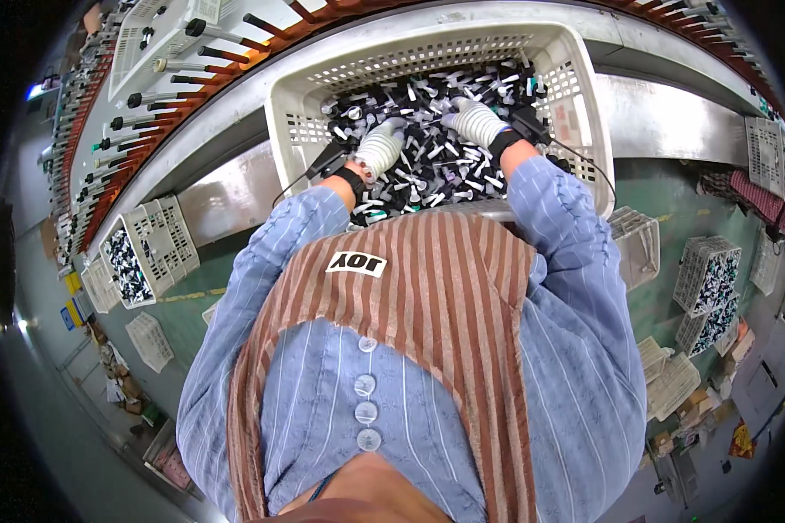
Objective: Placing small mechanical parts onto a circular conveyor belt assembly line.
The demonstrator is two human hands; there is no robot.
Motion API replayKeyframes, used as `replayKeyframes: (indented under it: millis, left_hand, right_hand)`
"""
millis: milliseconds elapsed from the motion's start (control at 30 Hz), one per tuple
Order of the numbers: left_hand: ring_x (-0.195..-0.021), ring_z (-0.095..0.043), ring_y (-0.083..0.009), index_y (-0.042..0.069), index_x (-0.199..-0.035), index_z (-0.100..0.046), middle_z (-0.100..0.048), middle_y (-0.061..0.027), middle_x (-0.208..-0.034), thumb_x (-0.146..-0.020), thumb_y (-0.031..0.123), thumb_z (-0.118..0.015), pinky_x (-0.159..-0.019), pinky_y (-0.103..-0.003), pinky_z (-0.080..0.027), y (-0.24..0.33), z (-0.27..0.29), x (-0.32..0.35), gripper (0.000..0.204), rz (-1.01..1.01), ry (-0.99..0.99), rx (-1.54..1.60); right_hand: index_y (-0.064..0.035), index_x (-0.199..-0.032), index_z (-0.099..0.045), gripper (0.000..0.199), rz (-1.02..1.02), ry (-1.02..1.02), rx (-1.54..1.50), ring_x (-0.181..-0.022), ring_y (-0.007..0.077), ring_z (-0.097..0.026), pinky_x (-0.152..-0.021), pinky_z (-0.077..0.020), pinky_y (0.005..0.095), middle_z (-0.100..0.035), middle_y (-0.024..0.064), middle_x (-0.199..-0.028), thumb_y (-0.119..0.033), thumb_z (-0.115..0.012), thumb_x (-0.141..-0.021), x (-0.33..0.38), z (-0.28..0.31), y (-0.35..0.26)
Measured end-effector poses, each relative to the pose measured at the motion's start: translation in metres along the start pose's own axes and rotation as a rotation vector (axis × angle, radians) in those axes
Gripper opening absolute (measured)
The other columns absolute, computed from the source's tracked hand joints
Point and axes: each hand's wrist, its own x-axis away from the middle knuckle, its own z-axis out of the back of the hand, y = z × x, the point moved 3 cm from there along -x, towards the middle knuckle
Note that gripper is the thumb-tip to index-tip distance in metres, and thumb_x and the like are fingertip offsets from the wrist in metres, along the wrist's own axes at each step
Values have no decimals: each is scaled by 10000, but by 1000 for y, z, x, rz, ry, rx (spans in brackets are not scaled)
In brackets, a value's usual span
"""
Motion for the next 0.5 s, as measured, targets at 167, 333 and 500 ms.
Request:
replayKeyframes:
  millis: [167,333,500]
  left_hand:
    - [-1089,-601,-413,86,-1329,-524,-615,-244,-1191,-827,201,-652,-905,-466,-506,2,-28,-8,531,-225,-57,-235]
    - [-896,-671,-380,56,-1002,-685,-689,-205,-921,-809,232,-646,-768,-461,-545,5,-51,-27,263,-302,-387,-389]
    - [-932,-664,-401,49,-1026,-676,-691,-211,-947,-772,250,-707,-780,-468,-542,6,-53,-2,325,-255,-426,-515]
  right_hand:
    - [-85,-1318,-562,513,-25,-126,-365,-702,164,-646,-588,-526,322,-694,96,-958,-318,-670,-874,1,-11,-25]
    - [-82,-1360,-495,535,297,212,-74,-863,173,-640,-728,-549,364,-668,73,-1033,-420,-571,-953,-10,-7,12]
    - [-126,-1134,-585,216,97,-197,-1091,-1038,199,-602,-904,-526,426,-596,44,-1069,-185,-613,-928,12,1,-24]
